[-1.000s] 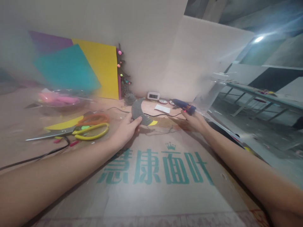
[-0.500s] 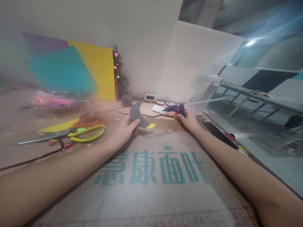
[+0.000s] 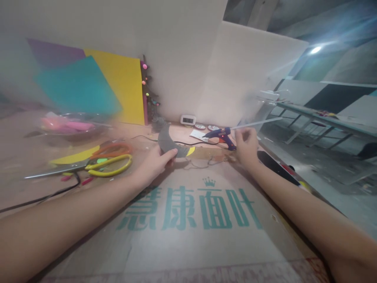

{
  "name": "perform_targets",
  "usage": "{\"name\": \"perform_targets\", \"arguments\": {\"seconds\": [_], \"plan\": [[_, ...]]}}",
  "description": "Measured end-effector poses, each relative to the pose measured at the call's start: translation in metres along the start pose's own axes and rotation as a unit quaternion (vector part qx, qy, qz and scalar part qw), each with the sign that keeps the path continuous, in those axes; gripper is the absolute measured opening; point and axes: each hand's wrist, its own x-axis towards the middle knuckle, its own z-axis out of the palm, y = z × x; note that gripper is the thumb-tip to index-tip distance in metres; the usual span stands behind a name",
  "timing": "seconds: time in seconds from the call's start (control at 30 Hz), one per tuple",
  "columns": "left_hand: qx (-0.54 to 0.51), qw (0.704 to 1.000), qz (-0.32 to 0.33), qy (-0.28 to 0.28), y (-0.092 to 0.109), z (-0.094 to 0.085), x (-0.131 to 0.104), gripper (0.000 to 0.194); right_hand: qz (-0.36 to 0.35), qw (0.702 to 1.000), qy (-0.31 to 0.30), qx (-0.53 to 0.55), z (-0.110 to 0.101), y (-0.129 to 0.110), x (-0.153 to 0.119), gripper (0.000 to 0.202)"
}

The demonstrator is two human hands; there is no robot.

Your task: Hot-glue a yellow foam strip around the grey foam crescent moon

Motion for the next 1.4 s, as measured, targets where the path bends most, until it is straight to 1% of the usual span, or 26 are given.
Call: {"name": "perform_targets", "arguments": {"seconds": [0.03, 0.1, 0.17, 0.23, 0.27, 0.33, 0.4, 0.47, 0.57, 0.67, 0.73, 0.9, 1.03, 1.17, 1.4], "plan": [[0.011, 1.000, -0.002, -0.002, 0.000, 0.000, 0.000, 0.032, -0.027, 0.999, -0.038, 0.007, -0.003, -0.011, -0.003, 0.026], [0.017, 1.000, -0.004, 0.001, -0.001, -0.001, 0.000, 0.034, -0.074, 0.987, -0.138, 0.017, -0.009, -0.037, -0.013, 0.029], [0.008, 1.000, -0.006, 0.009, -0.001, 0.000, 0.000, 0.032, -0.121, 0.954, -0.271, 0.032, -0.015, -0.066, -0.027, 0.029], [0.004, 1.000, -0.009, 0.008, -0.001, 0.000, 0.000, 0.032, -0.170, 0.911, -0.375, 0.017, -0.020, -0.090, -0.042, 0.024], [0.008, 1.000, -0.009, 0.004, 0.000, 0.000, 0.000, 0.032, -0.191, 0.898, -0.397, 0.009, -0.022, -0.099, -0.049, 0.023], [0.026, 1.000, -0.007, -0.009, 0.004, -0.001, -0.001, 0.033, -0.232, 0.871, -0.434, -0.002, -0.023, -0.107, -0.061, 0.028], [0.053, 0.998, 0.001, -0.025, 0.008, -0.002, -0.003, 0.035, -0.263, 0.861, -0.436, 0.000, -0.020, -0.105, -0.069, 0.027], [0.081, 0.996, 0.009, -0.037, 0.012, -0.003, -0.005, 0.037, -0.293, 0.861, -0.415, 0.011, -0.016, -0.099, -0.074, 0.021], [0.111, 0.993, 0.003, -0.038, 0.013, -0.003, -0.006, 0.039, -0.340, 0.860, -0.379, 0.026, -0.016, -0.093, -0.077, 0.027], [0.123, 0.992, -0.005, -0.040, 0.013, -0.003, -0.007, 0.036, -0.358, 0.862, -0.357, 0.040, -0.020, -0.093, -0.077, 0.027], [0.120, 0.992, -0.009, -0.039, 0.013, -0.002, -0.007, 0.036, -0.333, 0.876, -0.346, 0.053, -0.023, -0.093, -0.075, 0.025], [0.112, 0.992, -0.017, -0.049, 0.016, -0.002, -0.010, 0.047, -0.206, 0.926, -0.311, 0.052, -0.022, -0.091, -0.068, 0.019], [0.111, 0.992, -0.011, -0.061, 0.015, -0.002, -0.009, 0.046, -0.140, 0.943, -0.289, 0.084, -0.015, -0.086, -0.064, 0.018], [0.101, 0.992, -0.008, -0.078, 0.011, -0.003, -0.007, 0.043, -0.117, 0.948, -0.276, 0.105, -0.010, -0.080, -0.062, 0.016], [0.087, 0.991, -0.007, -0.104, 0.004, -0.005, -0.004, 0.040, -0.125, 0.945, -0.277, 0.119, -0.006, -0.073, -0.062, 0.016]]}}
